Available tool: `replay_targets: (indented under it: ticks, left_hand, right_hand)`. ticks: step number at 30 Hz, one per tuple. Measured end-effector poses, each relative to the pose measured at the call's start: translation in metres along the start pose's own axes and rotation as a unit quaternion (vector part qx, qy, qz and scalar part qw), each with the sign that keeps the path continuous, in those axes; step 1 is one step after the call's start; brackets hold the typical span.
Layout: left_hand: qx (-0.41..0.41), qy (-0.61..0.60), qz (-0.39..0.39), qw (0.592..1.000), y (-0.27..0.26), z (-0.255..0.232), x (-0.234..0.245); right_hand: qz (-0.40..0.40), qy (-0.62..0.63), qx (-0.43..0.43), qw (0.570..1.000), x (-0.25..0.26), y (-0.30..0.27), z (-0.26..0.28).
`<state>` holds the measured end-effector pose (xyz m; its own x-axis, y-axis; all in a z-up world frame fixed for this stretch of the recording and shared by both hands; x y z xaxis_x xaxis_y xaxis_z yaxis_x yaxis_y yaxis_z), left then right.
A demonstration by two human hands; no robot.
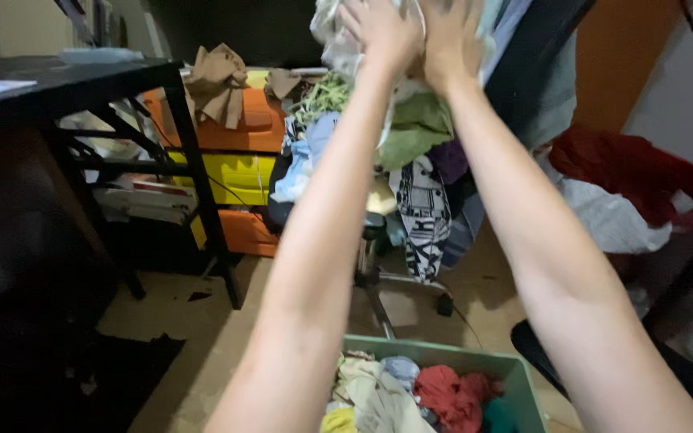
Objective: The person pulls a drawer full of clothes from a storage unit and places it on the floor. Sitting cross-legged, they pick up individual garments from the drawer and place them onto a nearby chair, continuing until the drawer is empty.
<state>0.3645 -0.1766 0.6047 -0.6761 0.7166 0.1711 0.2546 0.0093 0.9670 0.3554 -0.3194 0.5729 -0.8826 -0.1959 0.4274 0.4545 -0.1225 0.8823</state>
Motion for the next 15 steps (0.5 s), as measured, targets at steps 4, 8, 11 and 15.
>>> replay_targets:
  ticks: [4,8,11,15]
  left_hand:
    - [-0.076,0.059,0.262,0.96,-0.088,0.01,-0.065]
    - [0.024,0.029,0.364,0.931,-0.154,0.051,-0.063]
    - [0.016,0.047,0.345,0.937,-0.147,0.047,-0.054]
    - [-0.035,0.078,0.3,0.95,-0.154,0.033,-0.036]
  right_hand:
    - [0.368,-0.09,0.079,0.922,-0.118,-0.056,-0.008]
    - [0.293,-0.091,0.016,0.951,-0.102,-0.092,-0.005]
    - [0.28,-0.068,0.006,0.958,-0.076,-0.099,0.011]
    - [0.207,-0.052,0.005,0.977,-0.043,-0.115,0.021]
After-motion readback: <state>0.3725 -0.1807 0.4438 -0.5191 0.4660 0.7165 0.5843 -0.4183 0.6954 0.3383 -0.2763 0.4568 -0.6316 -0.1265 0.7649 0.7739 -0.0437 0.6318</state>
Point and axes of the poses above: each hand's wrist, its own y-axis towards the middle knuckle, its own x-axis out of the back of the hand, z = x × y, the point moved 10 cm from there along y, towards the middle knuckle, and after that the axes turned 10 degrees about -x, right-handed, at the moved point
